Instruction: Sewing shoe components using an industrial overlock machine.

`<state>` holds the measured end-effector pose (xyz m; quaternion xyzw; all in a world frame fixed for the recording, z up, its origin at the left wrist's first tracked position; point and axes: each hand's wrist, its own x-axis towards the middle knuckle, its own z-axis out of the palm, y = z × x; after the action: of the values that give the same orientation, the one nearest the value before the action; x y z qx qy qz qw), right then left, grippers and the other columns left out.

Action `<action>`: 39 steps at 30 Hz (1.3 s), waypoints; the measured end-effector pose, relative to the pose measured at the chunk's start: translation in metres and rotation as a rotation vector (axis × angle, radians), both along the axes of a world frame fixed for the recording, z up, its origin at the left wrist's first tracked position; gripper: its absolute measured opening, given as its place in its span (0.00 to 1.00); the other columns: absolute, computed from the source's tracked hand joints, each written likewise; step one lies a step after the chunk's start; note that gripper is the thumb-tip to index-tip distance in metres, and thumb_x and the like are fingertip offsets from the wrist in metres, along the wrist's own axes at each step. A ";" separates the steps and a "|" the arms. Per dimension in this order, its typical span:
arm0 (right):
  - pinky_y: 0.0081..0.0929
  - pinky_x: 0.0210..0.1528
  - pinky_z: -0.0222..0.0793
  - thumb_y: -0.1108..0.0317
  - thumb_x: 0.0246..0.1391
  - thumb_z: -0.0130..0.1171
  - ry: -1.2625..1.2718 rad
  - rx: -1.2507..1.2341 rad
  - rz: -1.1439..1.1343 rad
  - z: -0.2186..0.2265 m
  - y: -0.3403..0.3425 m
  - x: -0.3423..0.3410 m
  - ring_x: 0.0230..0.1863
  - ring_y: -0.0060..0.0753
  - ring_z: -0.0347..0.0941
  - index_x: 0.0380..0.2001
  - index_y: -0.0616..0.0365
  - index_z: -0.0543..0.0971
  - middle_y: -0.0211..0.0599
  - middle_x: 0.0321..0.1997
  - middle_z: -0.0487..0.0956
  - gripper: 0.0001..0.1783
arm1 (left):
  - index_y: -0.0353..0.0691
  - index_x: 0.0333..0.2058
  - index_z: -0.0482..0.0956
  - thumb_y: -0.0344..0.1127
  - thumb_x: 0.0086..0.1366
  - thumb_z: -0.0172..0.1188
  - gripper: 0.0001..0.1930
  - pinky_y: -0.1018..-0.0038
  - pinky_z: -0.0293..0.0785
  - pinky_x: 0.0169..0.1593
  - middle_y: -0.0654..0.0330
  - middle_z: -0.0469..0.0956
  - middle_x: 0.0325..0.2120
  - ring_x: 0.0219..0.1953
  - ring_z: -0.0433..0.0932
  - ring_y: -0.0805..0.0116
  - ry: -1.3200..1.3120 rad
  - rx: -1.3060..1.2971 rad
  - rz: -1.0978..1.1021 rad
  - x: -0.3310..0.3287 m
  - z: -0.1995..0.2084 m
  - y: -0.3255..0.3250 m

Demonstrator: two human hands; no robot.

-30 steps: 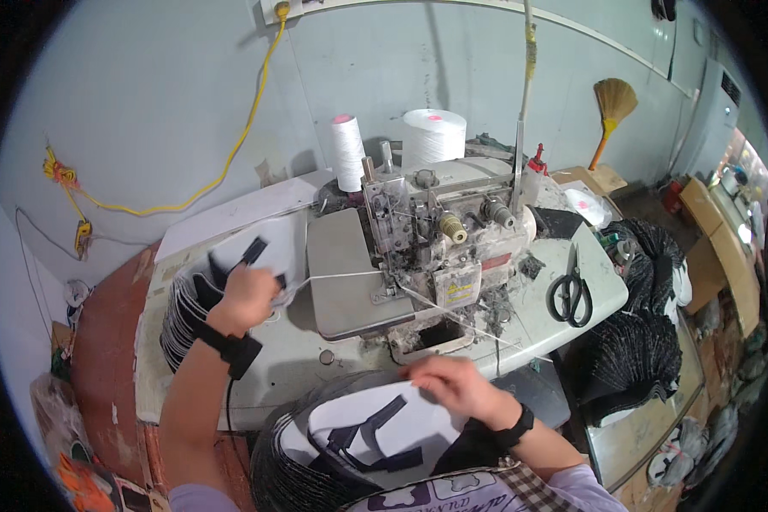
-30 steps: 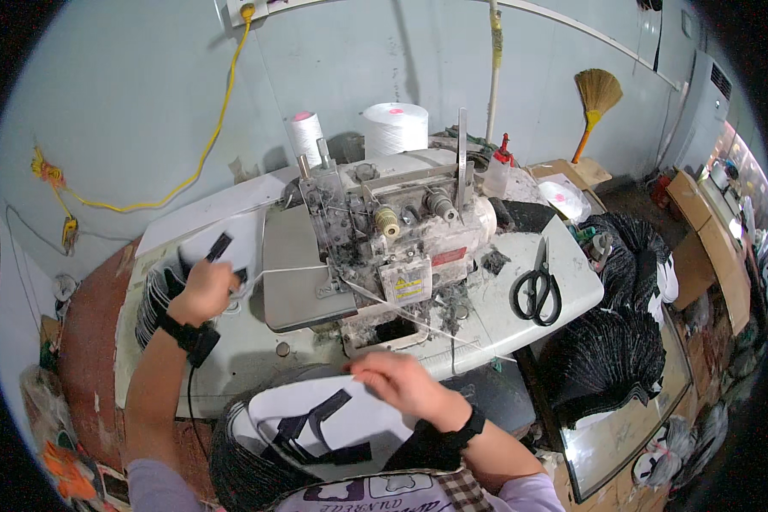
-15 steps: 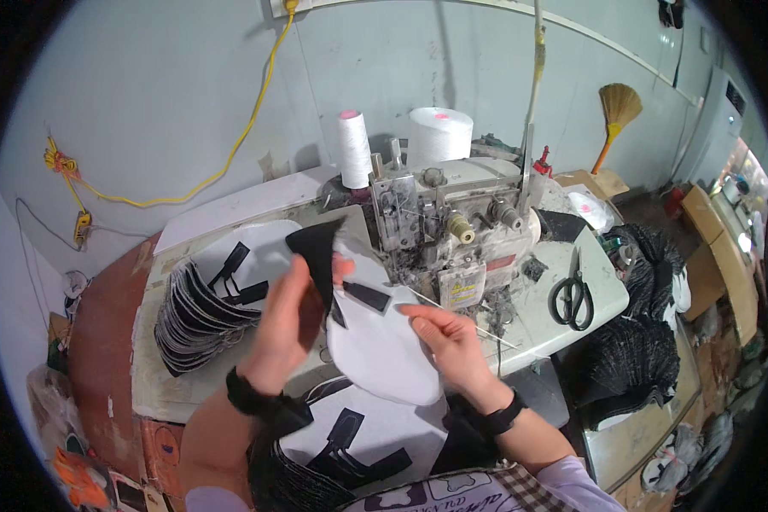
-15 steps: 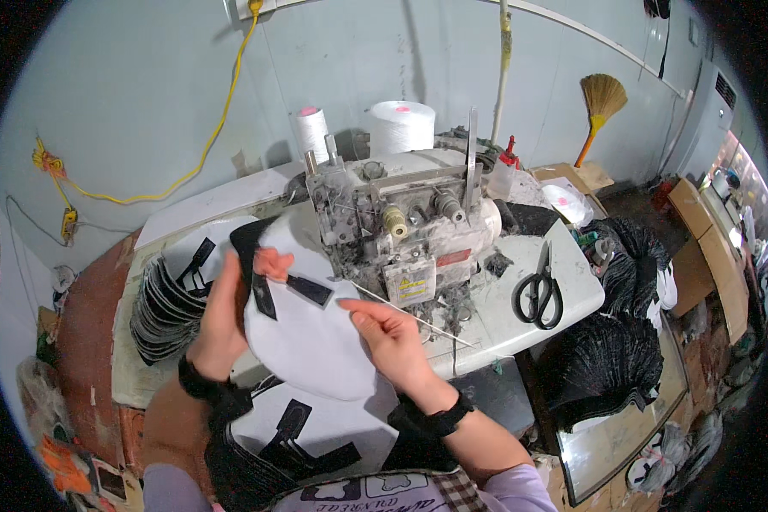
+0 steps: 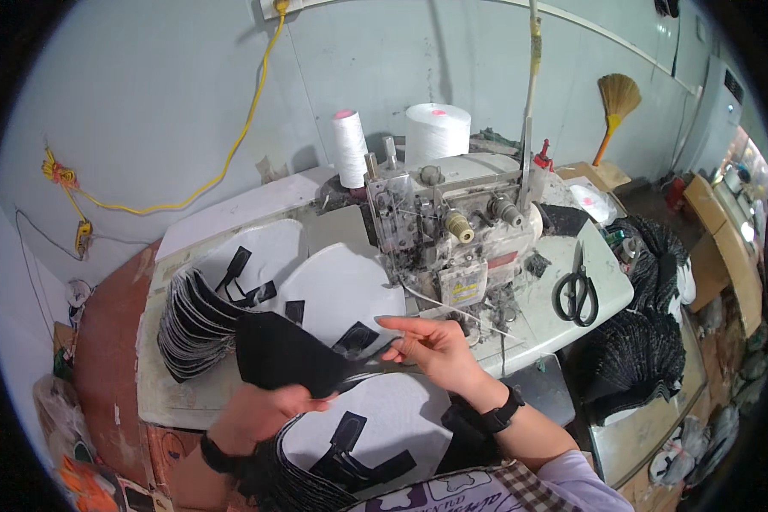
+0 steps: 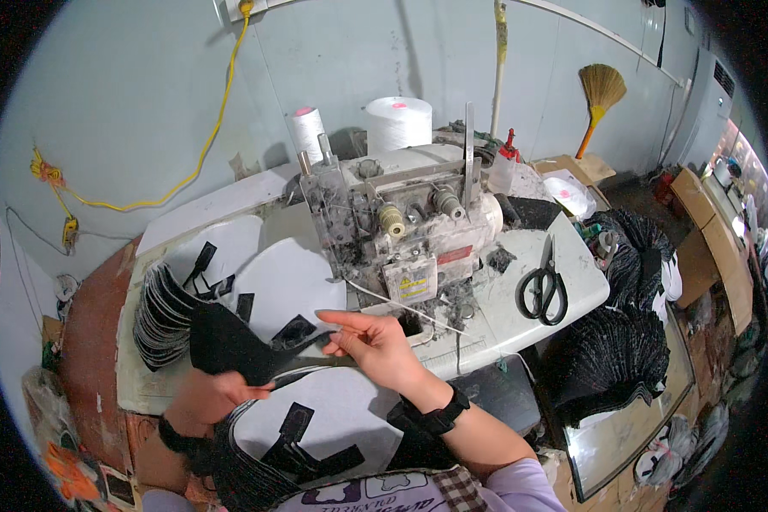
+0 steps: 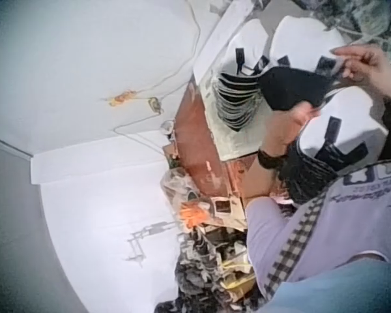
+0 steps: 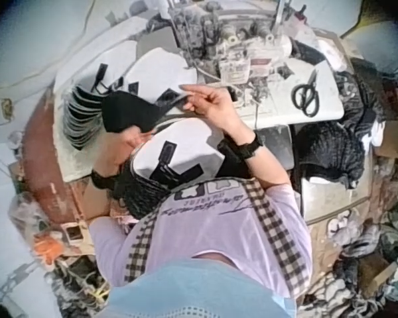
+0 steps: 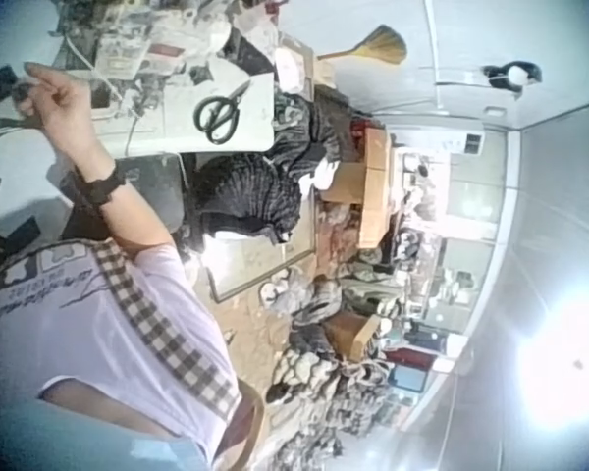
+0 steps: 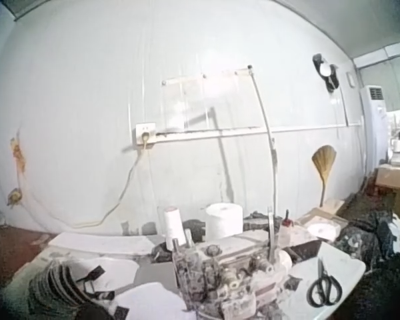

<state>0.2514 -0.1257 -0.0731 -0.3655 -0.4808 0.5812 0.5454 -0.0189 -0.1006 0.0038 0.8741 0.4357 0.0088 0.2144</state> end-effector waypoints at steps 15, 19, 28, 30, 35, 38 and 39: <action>0.36 0.30 0.72 0.80 0.39 0.59 -0.887 0.664 -0.296 0.022 -0.032 0.002 0.27 0.48 0.75 0.26 0.62 0.77 0.43 0.25 0.76 0.07 | 0.32 0.42 0.73 0.23 0.61 0.51 0.10 0.69 0.75 0.48 0.55 0.78 0.38 0.44 0.77 0.67 -0.639 -0.294 0.032 0.049 0.006 0.016; 0.36 0.28 0.71 0.79 0.42 0.58 -0.868 0.656 -0.302 0.010 -0.026 -0.005 0.25 0.46 0.75 0.39 0.60 0.77 0.44 0.26 0.76 0.16 | 0.37 0.55 0.64 0.33 0.68 0.46 0.18 0.66 0.76 0.49 0.51 0.74 0.49 0.50 0.75 0.61 -1.149 -0.810 0.275 0.061 0.012 0.005; 0.35 0.31 0.73 0.74 0.42 0.61 -0.773 0.657 -0.470 0.003 -0.010 0.005 0.29 0.46 0.77 0.48 0.59 0.76 0.48 0.31 0.79 0.24 | 0.41 0.50 0.70 0.54 0.72 0.40 0.23 0.60 0.68 0.56 0.59 0.74 0.45 0.52 0.71 0.66 -1.392 -1.188 0.331 0.064 -0.002 0.026; 0.34 0.28 0.71 0.74 0.42 0.61 -0.835 0.691 -0.482 -0.002 -0.007 0.007 0.25 0.43 0.75 0.48 0.59 0.76 0.43 0.25 0.77 0.24 | 0.38 0.50 0.69 0.56 0.72 0.34 0.27 0.70 0.71 0.50 0.55 0.77 0.42 0.45 0.75 0.69 -1.244 -0.700 0.286 0.065 -0.008 0.036; 0.34 0.27 0.70 0.84 0.38 0.58 -0.878 0.724 -0.472 -0.005 -0.008 0.007 0.22 0.41 0.73 0.47 0.58 0.77 0.39 0.23 0.75 0.27 | 0.38 0.45 0.73 0.51 0.73 0.36 0.23 0.81 0.69 0.39 0.65 0.75 0.33 0.34 0.72 0.80 -1.181 -0.489 0.264 0.069 0.010 0.054; 0.33 0.25 0.68 0.82 0.39 0.58 -0.900 0.784 -0.501 -0.001 -0.005 0.006 0.21 0.40 0.72 0.48 0.57 0.77 0.37 0.21 0.74 0.27 | 0.39 0.42 0.73 0.46 0.72 0.45 0.16 0.85 0.66 0.33 0.70 0.72 0.28 0.30 0.70 0.84 -1.181 -0.413 0.258 0.060 0.013 0.071; 0.33 0.25 0.68 0.82 0.39 0.58 -0.897 0.787 -0.500 0.000 -0.004 0.005 0.21 0.40 0.72 0.48 0.57 0.77 0.37 0.21 0.74 0.27 | 0.41 0.41 0.73 0.44 0.71 0.47 0.13 0.84 0.67 0.33 0.70 0.72 0.29 0.30 0.70 0.84 -1.199 -0.362 0.292 0.058 0.011 0.076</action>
<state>0.2568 -0.1293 -0.0726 -0.4465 -0.7395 0.0074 0.5037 0.0386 -0.0241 0.0145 0.5992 0.3491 0.4516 0.5614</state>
